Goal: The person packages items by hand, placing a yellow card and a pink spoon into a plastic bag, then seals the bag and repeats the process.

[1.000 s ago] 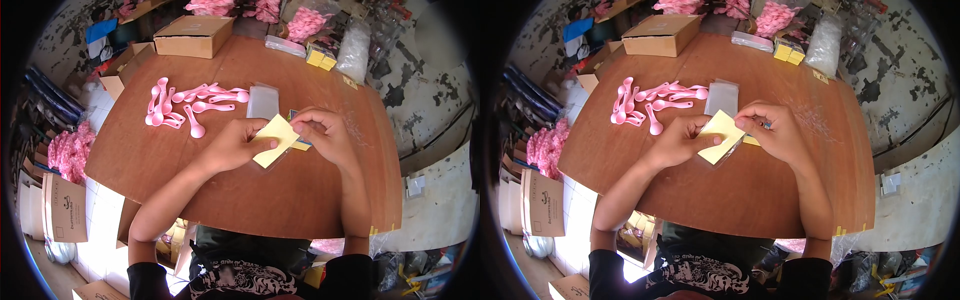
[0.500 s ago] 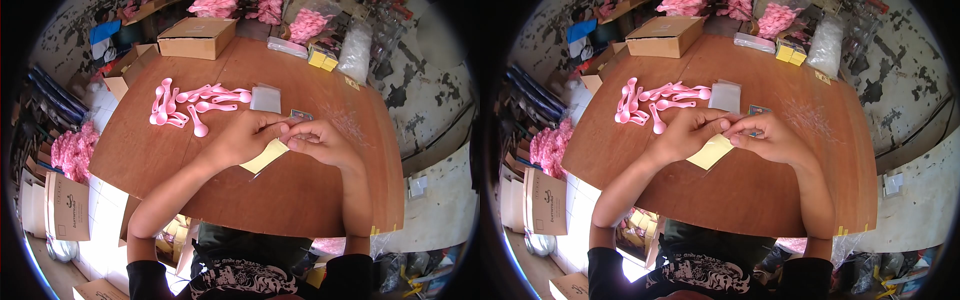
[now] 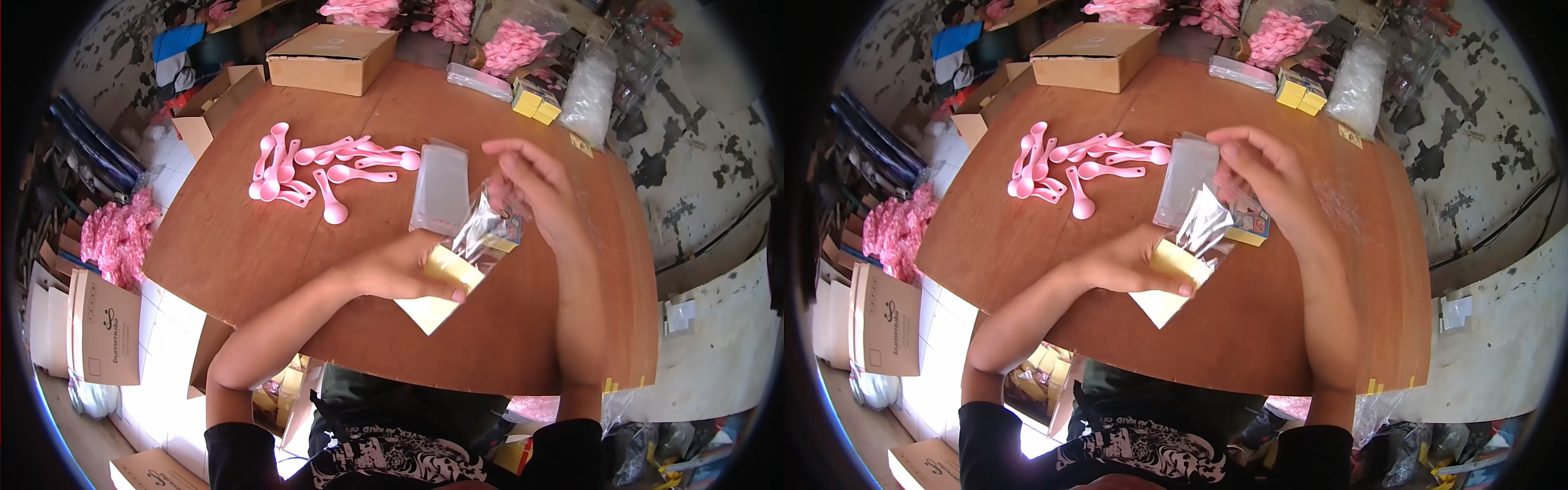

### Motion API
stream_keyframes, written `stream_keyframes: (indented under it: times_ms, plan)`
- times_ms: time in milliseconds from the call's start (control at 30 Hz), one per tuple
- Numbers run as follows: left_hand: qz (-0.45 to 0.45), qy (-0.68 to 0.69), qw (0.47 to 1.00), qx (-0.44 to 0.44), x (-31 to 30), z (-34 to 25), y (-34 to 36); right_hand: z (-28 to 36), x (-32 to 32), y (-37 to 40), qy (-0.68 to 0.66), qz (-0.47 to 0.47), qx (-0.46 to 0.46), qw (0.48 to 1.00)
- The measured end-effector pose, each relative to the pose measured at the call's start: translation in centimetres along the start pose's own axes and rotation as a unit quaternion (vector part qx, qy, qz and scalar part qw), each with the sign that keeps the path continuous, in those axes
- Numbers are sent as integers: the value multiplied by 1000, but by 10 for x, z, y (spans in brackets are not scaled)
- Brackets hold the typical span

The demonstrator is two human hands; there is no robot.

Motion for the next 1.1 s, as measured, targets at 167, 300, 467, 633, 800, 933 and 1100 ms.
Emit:
stream_keyframes:
  times_ms: [167,300,467,633,800,933,1100]
  plan:
    - [62,15,998,-17,2,-11,9,-69,44,-80,325,54,-132,935]
    - [59,35,998,15,0,-5,8,-106,94,-107,534,82,-219,813]
    - [23,57,998,18,-2,-7,8,-118,109,-113,622,33,-257,739]
    - [-42,45,998,30,-6,-8,8,-77,57,-79,399,-14,-189,897]
    - [-113,53,992,-29,-10,-8,5,-30,-32,-33,156,-148,-72,974]
    - [-179,12,984,-25,-18,-2,2,4,-51,-2,57,-168,-66,982]
    - [-157,-46,983,-85,-20,-7,4,-3,-62,6,-32,-56,-67,996]
Point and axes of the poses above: each hand's wrist, its own y-axis away from the middle knuckle, its own x-axis out of the palm, z = x × y, the point moved 2 cm from there along -y, towards the middle knuckle, and after that the axes turned 3 degrees about -x, right-handed, at the moved point
